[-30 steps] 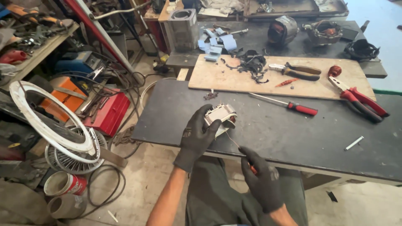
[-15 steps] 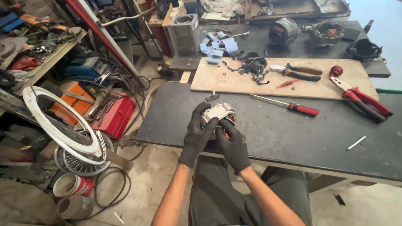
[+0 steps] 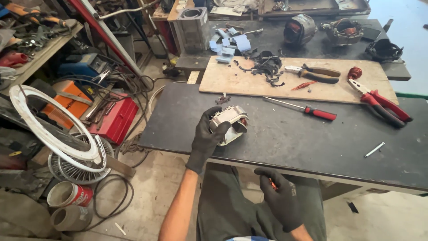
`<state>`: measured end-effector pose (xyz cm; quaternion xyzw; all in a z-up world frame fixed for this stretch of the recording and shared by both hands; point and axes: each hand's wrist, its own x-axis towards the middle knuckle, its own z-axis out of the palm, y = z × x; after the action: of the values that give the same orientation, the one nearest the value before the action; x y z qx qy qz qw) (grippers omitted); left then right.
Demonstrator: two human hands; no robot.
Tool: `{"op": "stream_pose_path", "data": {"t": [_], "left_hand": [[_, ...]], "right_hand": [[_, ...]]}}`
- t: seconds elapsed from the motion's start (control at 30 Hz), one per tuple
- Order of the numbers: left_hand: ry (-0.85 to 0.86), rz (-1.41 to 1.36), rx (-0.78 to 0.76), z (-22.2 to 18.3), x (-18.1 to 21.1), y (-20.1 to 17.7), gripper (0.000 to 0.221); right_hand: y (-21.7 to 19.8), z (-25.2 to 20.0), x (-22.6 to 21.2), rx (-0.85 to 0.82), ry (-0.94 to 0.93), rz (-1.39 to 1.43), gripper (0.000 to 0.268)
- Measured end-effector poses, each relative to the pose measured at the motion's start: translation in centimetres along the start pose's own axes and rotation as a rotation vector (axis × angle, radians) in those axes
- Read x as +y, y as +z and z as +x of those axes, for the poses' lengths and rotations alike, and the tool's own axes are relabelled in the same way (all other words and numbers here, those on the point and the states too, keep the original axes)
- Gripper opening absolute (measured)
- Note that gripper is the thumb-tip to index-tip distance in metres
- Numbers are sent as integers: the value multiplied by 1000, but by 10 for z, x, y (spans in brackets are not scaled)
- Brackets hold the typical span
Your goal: Repairing an electric motor stator by manipulating copper windings and using hand tools
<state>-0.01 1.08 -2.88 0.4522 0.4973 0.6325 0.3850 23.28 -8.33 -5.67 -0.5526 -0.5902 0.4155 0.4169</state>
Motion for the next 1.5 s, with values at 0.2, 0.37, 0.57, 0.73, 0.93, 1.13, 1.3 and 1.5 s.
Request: {"op": "stream_pose_path", "data": {"t": [0.2,0.37,0.57,0.73,0.93,1.13,1.3,1.5], "left_hand": [[-15,67,-41,2,11,-4,50],[-48,6,-53,5,7,-10,70],[-77,-17,-32,5,4,-10,69],[-65,-17,-33,7,6,-9,68],[-59,34,-53,4,0,-10,67],[2,39,-42,8,-5,-9,67],[57,-3,-43,8,-5,-10,68],[40,47,-33,3,11,-2,62]], "right_hand": [[9,16,-54,-150,219,16,26],[32,58,-69,-142,158,49,31],[55,95,-74,-208,155,62,33],[74,116,-46,-219,230,24,37],[71,112,-68,-231,303,4,42],[72,103,-88,-176,227,-112,33],[83,105,-78,-86,154,-365,35],[90,118,-67,-44,119,-426,36]]}}
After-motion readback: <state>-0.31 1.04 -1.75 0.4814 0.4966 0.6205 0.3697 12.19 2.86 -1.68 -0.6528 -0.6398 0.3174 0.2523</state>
